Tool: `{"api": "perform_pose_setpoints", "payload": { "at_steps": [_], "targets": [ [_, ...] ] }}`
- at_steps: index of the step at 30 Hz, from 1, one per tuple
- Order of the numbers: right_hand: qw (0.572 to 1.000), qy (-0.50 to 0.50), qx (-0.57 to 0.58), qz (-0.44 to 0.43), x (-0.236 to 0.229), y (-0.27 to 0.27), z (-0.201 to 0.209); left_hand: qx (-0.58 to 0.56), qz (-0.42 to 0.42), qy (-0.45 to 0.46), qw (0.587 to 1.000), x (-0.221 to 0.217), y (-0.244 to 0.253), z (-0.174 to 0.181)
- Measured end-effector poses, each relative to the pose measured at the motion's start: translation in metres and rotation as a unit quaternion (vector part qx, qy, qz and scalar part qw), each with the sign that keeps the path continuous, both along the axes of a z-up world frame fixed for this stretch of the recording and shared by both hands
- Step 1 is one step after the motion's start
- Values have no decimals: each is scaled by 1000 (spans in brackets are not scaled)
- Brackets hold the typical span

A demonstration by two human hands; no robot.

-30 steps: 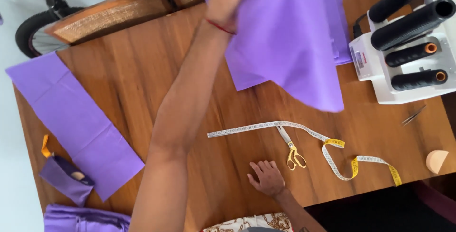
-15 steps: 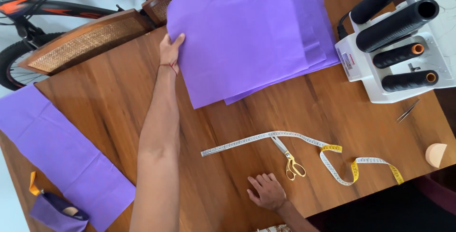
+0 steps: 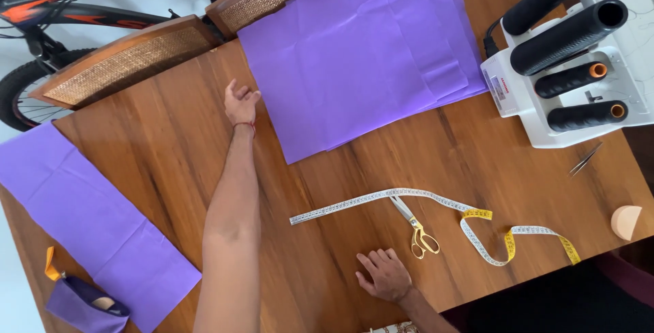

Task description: The person measures and cuts a large piece of purple fabric on a wooden table using a measuring tape and scissors. They cut the fabric into several rectangular pieces, fold them, and stack them on the table.

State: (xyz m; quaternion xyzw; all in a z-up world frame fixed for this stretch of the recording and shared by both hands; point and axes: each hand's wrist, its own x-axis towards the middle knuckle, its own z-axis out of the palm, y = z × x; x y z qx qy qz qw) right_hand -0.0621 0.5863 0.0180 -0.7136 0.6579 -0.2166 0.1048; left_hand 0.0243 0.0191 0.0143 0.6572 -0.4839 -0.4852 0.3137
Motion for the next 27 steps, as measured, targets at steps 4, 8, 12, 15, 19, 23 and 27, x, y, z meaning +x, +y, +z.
{"api": "perform_pose_setpoints", "payload": {
  "at_steps": [4, 8, 12, 15, 19, 23, 27],
  "targets": [
    [1000, 5, -4, 1, 0, 0, 3, -66, -4, 54, 996, 64, 4, -61],
    [1000, 6, -2, 2, 1, 2, 1, -162, -113, -94, 976, 165, 43, -60],
    [1000, 14, -19, 1, 4, 4, 2, -121, -13, -118, 985, 269, 119, -20],
    [1000, 27, 8, 1, 4, 6, -6, -76, 0, -206, 976, 334, 173, 13],
    [999, 40, -5, 4, 7, 4, -2, -274, -69, -390, 877, 432, 245, -28],
    [999, 49, 17, 1, 10, 7, 2, -135, 7, -499, 856, 461, 327, -38],
    [997, 69, 30, -22, 16, 11, -9, 75, -95, -501, 857, 443, 362, -20]
  ]
}}
